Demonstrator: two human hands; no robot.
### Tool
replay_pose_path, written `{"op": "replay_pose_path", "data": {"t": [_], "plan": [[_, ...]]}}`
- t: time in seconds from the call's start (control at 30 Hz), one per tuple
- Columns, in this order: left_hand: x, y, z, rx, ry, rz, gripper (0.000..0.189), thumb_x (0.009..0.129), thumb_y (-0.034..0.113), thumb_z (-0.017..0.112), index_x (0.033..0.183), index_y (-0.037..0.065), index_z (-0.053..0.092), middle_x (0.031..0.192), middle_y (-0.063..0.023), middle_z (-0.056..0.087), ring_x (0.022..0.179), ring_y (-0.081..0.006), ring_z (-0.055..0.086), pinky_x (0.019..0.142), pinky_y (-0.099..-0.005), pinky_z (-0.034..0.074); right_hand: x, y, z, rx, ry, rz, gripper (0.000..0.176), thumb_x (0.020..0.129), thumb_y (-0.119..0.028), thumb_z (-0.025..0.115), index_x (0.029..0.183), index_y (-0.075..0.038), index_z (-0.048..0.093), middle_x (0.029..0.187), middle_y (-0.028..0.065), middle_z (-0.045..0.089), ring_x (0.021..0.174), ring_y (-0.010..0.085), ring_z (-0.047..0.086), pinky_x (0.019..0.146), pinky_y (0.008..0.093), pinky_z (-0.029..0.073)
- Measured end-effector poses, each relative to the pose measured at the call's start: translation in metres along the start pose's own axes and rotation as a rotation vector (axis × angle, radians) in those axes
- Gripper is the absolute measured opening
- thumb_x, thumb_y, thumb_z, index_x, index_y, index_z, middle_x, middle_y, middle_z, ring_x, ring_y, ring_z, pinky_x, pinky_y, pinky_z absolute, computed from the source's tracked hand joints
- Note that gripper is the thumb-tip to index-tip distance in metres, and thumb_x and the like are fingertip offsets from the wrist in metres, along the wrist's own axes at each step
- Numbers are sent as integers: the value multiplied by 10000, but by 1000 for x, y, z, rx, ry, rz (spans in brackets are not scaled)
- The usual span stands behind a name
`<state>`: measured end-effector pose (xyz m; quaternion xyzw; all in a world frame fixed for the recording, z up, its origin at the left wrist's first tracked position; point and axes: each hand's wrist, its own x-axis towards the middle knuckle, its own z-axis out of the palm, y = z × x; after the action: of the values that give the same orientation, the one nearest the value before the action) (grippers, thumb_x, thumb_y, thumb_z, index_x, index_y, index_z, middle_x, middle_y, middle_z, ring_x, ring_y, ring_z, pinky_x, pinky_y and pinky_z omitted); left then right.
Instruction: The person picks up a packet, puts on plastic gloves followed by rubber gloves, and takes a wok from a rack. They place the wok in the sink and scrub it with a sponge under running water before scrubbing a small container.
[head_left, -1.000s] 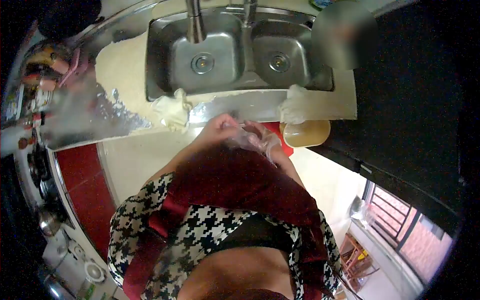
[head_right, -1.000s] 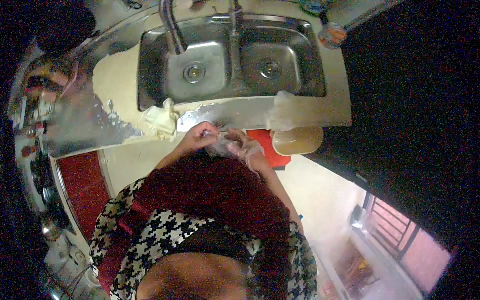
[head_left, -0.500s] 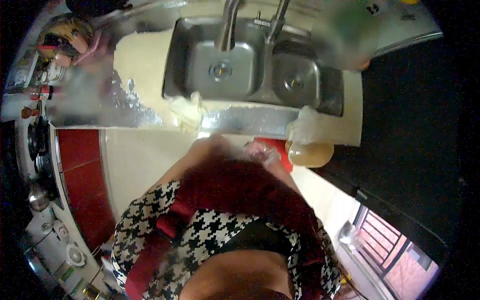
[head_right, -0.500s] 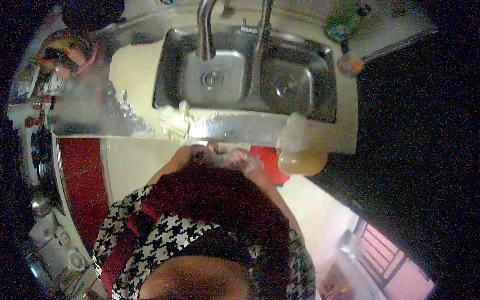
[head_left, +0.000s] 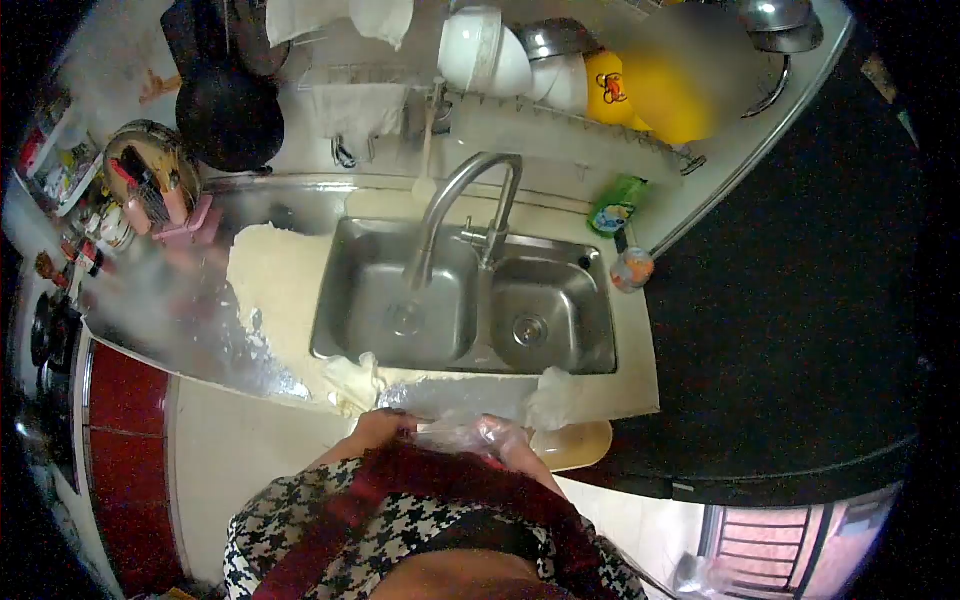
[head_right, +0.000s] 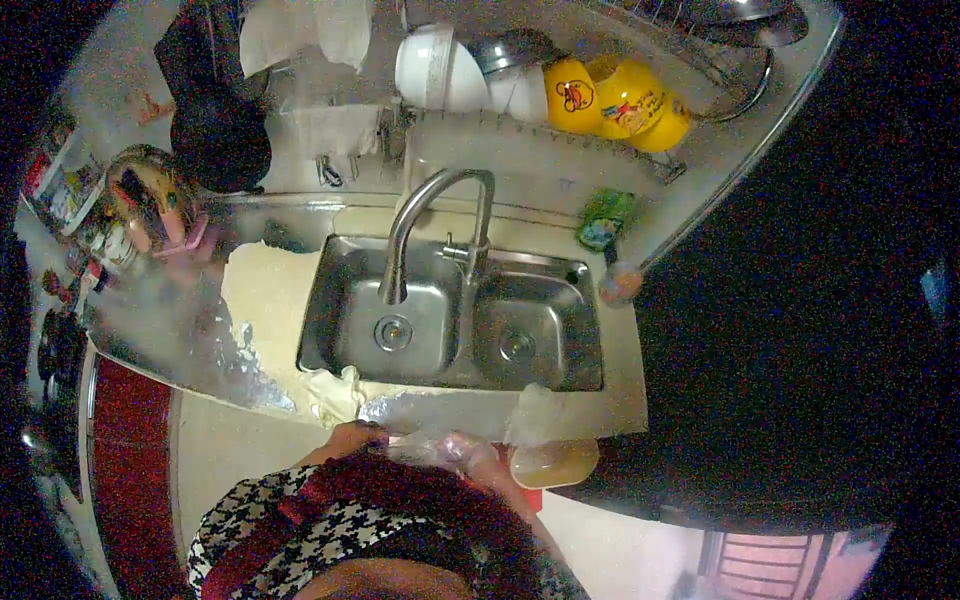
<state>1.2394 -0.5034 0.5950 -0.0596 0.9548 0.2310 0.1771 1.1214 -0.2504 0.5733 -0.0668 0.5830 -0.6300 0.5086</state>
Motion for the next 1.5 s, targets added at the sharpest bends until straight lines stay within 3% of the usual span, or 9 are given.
{"op": "replay_pose_path", "data": {"t": [0.1,0.2,0.43,0.53,0.83,1.1,1.23,1.4,1.5], "plan": [[-3,-2,-9,-508,149,153,152,776,175,597,924,149,620,790,-45,606,773,-187,589,697,-294,464,8,-8,-12,-327,-56,-395,172,871,-170,547,966,-41,608,934,43,609,862,150,548,783,292,449],[-2,-3,-18,-572,-81,229,137,771,134,633,900,99,601,814,-41,600,791,-194,579,704,-298,450,8,-16,-14,-226,-25,-362,173,887,-181,525,963,-47,604,914,28,602,852,140,540,779,292,449],[10,-19,-23,-234,277,761,230,723,49,681,927,94,585,976,-17,614,959,-182,546,897,-312,378,29,16,-11,-318,33,-217,250,900,-314,504,914,-81,592,777,-41,545,732,106,484,663,287,432],[-9,-2,-36,-651,-63,350,181,786,64,651,946,63,566,938,-34,601,872,-120,546,794,-262,435,37,27,-18,-200,15,-219,256,890,-329,516,908,-85,591,760,-34,530,708,118,477,632,293,419],[-8,11,-37,-777,43,11,172,771,144,694,871,53,588,818,4,588,771,-95,536,700,-226,435,5,-15,-4,-550,289,-384,241,892,-288,519,932,-59,581,837,12,563,768,128,497,706,296,434],[-5,39,-49,-1608,159,21,400,798,68,639,1138,58,429,855,-54,592,723,-136,586,641,-260,487,-1,-40,2,-213,332,-280,188,893,-247,518,932,-64,505,734,-24,463,692,77,428,615,254,399],[10,30,-33,-1244,599,55,356,778,21,644,1093,6,478,854,-58,583,702,-116,570,627,-232,481,16,-22,-5,-328,436,-541,157,893,-230,517,952,-84,520,683,-33,460,614,65,414,524,238,376],[-1,19,-28,-1263,493,-15,405,799,10,611,1159,-9,426,886,-83,589,785,-145,602,661,-251,500,37,5,-8,-340,491,-745,148,878,-207,535,949,-77,537,719,-31,511,628,57,421,536,233,373],[-16,18,-38,-1376,279,-126,449,816,-5,580,1218,-4,379,899,-104,599,822,-175,618,671,-265,508,34,15,-15,-377,491,-519,147,871,-200,539,942,-72,541,720,-13,521,630,70,432,554,247,389]]}}
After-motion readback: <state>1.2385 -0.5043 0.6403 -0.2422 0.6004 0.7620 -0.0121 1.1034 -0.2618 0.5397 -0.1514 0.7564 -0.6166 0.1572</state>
